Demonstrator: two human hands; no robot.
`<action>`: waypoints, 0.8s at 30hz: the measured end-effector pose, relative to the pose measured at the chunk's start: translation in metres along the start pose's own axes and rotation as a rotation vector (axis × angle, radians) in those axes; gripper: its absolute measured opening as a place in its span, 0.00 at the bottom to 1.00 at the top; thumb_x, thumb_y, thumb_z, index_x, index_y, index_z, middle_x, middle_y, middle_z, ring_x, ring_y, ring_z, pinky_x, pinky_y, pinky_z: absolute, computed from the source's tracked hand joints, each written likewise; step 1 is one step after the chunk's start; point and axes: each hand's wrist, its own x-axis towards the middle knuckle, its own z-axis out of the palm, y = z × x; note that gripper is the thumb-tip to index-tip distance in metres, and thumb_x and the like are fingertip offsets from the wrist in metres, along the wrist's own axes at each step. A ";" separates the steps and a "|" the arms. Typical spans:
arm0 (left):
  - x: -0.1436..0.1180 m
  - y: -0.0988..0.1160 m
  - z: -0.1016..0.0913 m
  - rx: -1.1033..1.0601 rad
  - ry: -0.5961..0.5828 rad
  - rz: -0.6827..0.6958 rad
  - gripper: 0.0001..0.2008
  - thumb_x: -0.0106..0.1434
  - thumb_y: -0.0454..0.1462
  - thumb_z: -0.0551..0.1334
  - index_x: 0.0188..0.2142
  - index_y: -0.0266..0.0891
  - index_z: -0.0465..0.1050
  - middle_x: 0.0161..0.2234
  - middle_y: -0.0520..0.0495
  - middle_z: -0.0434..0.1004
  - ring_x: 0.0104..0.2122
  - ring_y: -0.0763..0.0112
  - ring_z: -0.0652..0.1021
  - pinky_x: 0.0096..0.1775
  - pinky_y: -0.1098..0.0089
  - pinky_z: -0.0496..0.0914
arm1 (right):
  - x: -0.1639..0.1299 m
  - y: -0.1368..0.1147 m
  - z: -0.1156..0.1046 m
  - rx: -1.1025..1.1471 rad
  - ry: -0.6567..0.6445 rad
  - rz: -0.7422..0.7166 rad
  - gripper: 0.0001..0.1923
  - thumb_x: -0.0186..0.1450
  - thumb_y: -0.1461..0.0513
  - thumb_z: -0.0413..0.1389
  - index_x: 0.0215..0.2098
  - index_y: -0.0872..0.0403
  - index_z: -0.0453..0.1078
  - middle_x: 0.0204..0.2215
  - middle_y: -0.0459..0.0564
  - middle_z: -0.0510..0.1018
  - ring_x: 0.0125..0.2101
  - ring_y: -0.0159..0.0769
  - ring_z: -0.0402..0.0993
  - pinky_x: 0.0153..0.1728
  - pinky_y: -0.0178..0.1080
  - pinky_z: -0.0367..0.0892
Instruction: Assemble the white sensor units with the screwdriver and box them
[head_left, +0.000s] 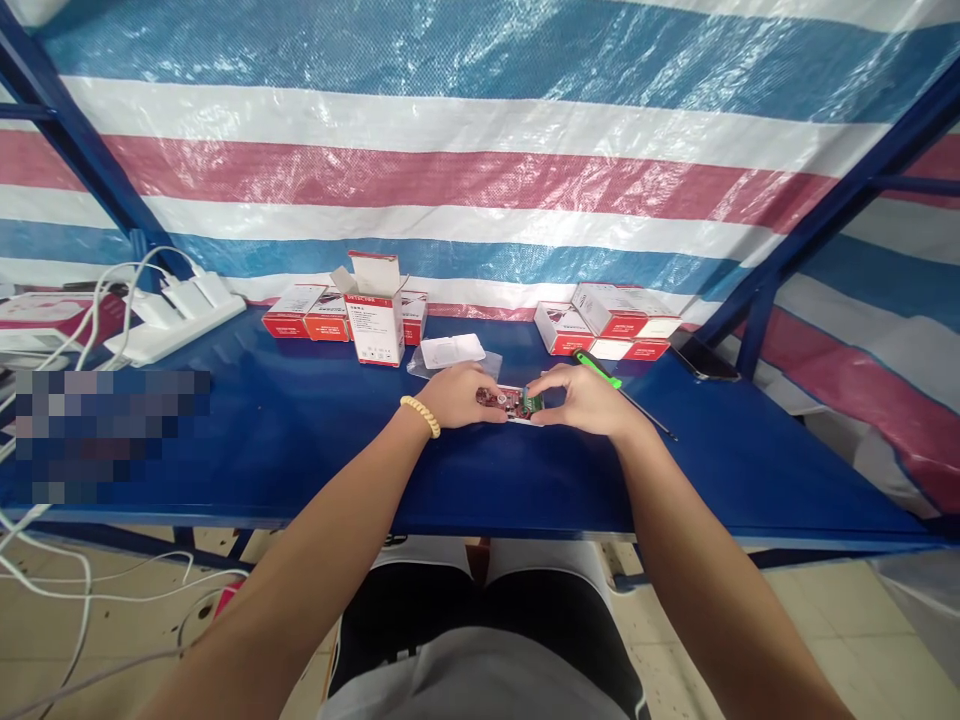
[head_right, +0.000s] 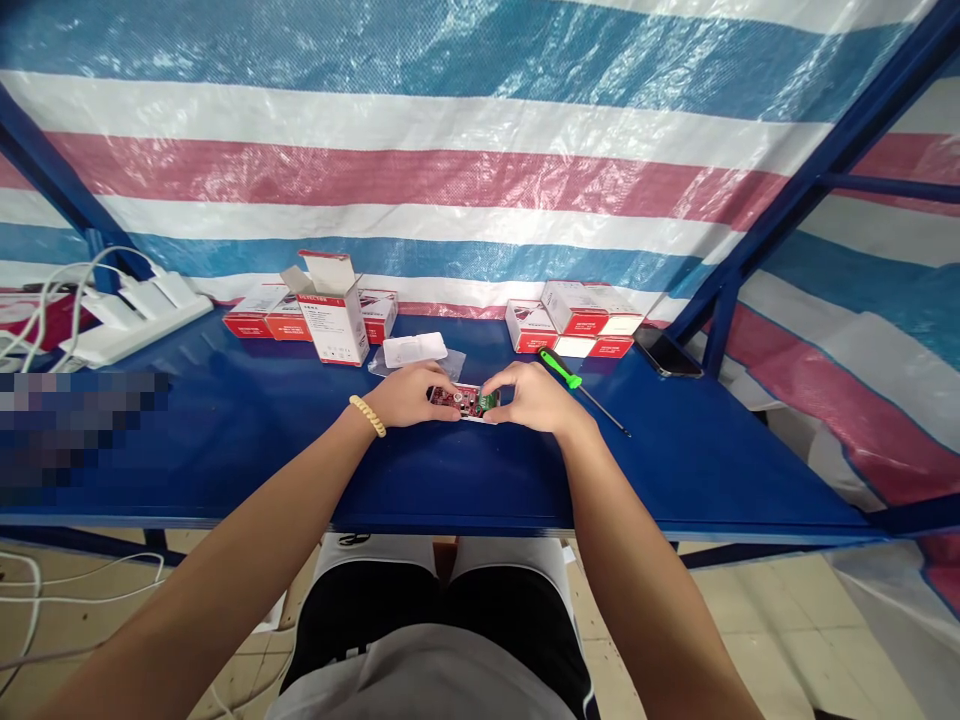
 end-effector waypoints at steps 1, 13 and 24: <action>0.000 -0.001 0.000 -0.002 -0.004 -0.001 0.20 0.55 0.52 0.66 0.40 0.42 0.80 0.38 0.46 0.77 0.40 0.61 0.76 0.40 0.65 0.66 | 0.001 0.002 0.001 0.022 -0.003 0.013 0.16 0.45 0.60 0.69 0.33 0.52 0.80 0.35 0.49 0.82 0.36 0.42 0.78 0.41 0.42 0.70; 0.001 -0.002 0.001 -0.050 -0.007 -0.039 0.19 0.53 0.52 0.68 0.40 0.45 0.81 0.41 0.46 0.77 0.42 0.61 0.76 0.43 0.65 0.68 | 0.001 0.009 -0.002 0.035 -0.081 0.011 0.13 0.47 0.58 0.69 0.32 0.47 0.82 0.51 0.48 0.77 0.52 0.48 0.71 0.55 0.47 0.65; -0.001 0.000 0.001 -0.020 0.022 -0.029 0.22 0.55 0.55 0.65 0.38 0.42 0.81 0.40 0.44 0.76 0.39 0.62 0.76 0.42 0.64 0.68 | 0.002 0.016 -0.006 0.137 -0.159 0.116 0.15 0.56 0.51 0.62 0.38 0.48 0.81 0.53 0.50 0.76 0.54 0.50 0.71 0.56 0.48 0.63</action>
